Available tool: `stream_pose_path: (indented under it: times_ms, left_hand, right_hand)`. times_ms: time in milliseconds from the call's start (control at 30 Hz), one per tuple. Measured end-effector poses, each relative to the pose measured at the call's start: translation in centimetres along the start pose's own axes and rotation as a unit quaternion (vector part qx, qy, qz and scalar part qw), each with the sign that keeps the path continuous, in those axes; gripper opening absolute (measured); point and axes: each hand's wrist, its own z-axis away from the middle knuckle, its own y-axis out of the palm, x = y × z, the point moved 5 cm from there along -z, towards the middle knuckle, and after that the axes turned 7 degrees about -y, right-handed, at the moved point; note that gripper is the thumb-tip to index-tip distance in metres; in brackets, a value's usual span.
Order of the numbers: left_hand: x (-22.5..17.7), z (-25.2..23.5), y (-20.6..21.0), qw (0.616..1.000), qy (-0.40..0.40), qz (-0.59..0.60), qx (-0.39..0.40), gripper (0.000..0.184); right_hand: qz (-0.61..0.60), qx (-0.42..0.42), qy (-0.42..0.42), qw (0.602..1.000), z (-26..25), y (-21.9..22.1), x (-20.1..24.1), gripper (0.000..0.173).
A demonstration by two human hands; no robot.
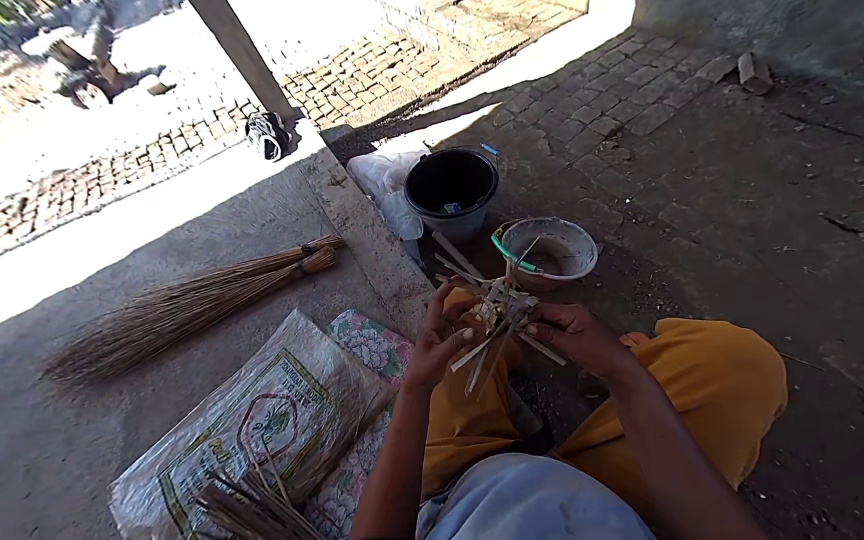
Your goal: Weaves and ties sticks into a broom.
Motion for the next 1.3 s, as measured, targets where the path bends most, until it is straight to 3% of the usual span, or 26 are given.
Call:
stream_pose_path:
  times_ms: [100, 167, 267, 333, 400, 533, 667, 767, 867, 1100, 1300]
  left_hand:
    - [0.5, 0.0, 0.6, 1.000, -0.021, -0.007, 0.011, 0.100]
    - [0.6, 0.1, 1.7, 1.000, -0.015, -0.013, 0.002, 0.080]
    - [0.7, -0.2, 2.5, 0.998, 0.035, -0.006, -0.056, 0.057]
    - [0.7, -0.4, 2.5, 0.992, 0.081, -0.006, -0.096, 0.056]
    - [0.9, -0.2, 2.3, 0.987, 0.096, -0.017, -0.132, 0.057]
    - [0.9, -0.4, 2.0, 0.986, 0.121, -0.020, -0.110, 0.062]
    - [1.2, -0.5, 1.8, 0.988, 0.095, 0.030, -0.116, 0.065]
    - [2.1, -0.4, 1.3, 0.979, 0.048, 0.099, -0.173, 0.065]
    - [2.5, -0.5, 1.1, 0.977, 0.032, 0.116, -0.174, 0.073]
    - [1.8, -0.7, 1.5, 0.987, 0.016, 0.094, -0.128, 0.085]
    - [1.4, -0.7, 2.0, 0.990, 0.016, 0.092, -0.103, 0.084]
  right_hand:
    - [0.044, 0.118, 0.026, 0.992, -0.3, -0.4, 0.5, 0.017]
    - [0.079, 0.131, 0.050, 0.987, -0.5, -0.3, 0.5, 0.019]
    - [0.211, -0.016, 0.015, 0.977, -0.3, -0.8, 1.4, 0.020]
    - [0.308, -0.128, -0.051, 0.941, 0.0, -1.2, 2.6, 0.030]
    - [0.333, -0.169, -0.064, 0.925, 0.4, -1.0, 3.7, 0.033]
    - [0.197, -0.045, 0.036, 0.979, 0.3, 1.0, 1.8, 0.035]
    - [0.014, -0.060, 0.051, 0.997, 0.1, 2.5, 0.3, 0.011]
    - [0.024, -0.019, 0.057, 0.998, 0.1, 3.0, -0.2, 0.011]
    - [0.069, 0.033, 0.092, 0.993, 0.4, 3.0, -0.5, 0.014]
    - [-0.056, -0.087, 0.005, 0.995, 0.3, 1.7, 1.2, 0.007]
    - [-0.041, -0.146, -0.047, 0.987, -0.2, 1.5, 1.9, 0.008]
